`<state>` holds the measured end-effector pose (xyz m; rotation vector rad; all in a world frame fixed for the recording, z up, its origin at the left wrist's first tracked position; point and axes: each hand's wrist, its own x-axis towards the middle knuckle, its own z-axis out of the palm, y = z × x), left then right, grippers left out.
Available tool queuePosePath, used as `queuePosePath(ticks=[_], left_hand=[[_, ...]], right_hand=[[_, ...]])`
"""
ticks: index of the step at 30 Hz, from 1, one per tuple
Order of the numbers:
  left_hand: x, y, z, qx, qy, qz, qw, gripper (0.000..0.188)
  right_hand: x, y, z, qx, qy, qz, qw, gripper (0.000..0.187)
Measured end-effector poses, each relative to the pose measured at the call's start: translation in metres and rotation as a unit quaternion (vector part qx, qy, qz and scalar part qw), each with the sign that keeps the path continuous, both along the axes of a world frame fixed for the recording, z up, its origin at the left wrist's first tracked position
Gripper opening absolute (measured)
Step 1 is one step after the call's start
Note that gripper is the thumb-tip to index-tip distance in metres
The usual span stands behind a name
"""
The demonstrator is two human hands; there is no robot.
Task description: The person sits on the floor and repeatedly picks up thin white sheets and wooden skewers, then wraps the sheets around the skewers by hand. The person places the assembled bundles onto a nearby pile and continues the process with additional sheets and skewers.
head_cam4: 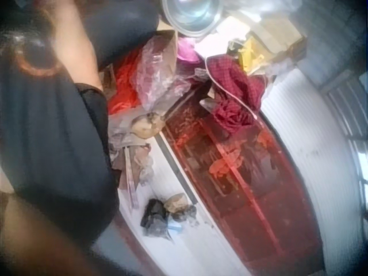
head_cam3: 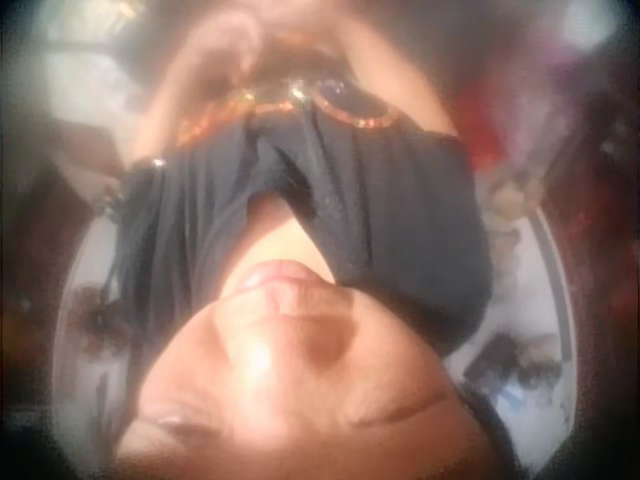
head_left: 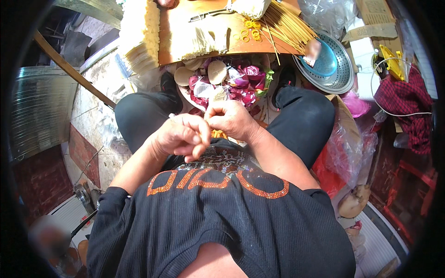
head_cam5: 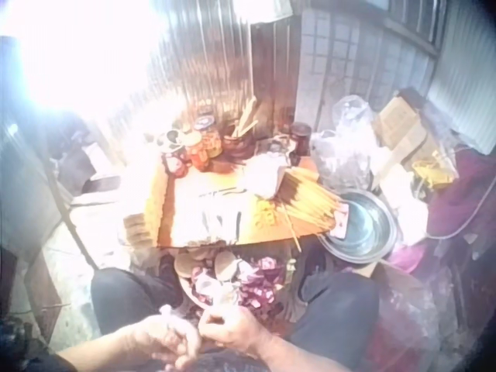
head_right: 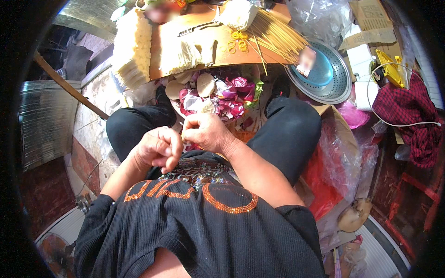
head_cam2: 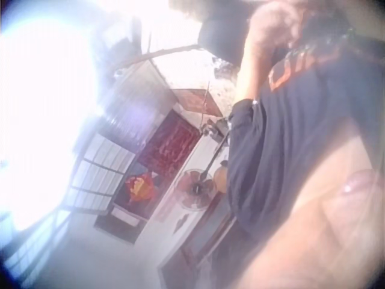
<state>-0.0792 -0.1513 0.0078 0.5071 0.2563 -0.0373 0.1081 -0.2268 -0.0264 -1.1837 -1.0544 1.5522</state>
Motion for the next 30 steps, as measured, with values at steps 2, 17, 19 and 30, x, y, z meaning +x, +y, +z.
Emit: queuePosePath(ticks=[2, 17, 19, 30], left_hand=[[0.008, -0.004, 0.009, 0.006, 0.017, -0.027, 0.999, 0.021], [0.023, 0.157, -0.004, 0.491, 0.376, 0.314, 0.720, 0.040], [0.023, 0.172, -0.027, 0.567, 0.403, 0.278, 0.663, 0.044], [0.055, 0.193, -0.058, 0.537, 0.452, 0.120, 0.702, 0.066]], right_hand=[[0.000, 0.002, -0.002, 0.005, 0.033, 0.011, 0.999, 0.011], [0.002, 0.022, -0.017, -0.167, -0.318, 0.109, 0.927, 0.029], [0.008, 0.033, -0.017, -0.113, -0.336, 0.086, 0.931, 0.029], [0.051, 0.156, -0.041, -0.010, -0.453, -0.043, 0.890, 0.046]])
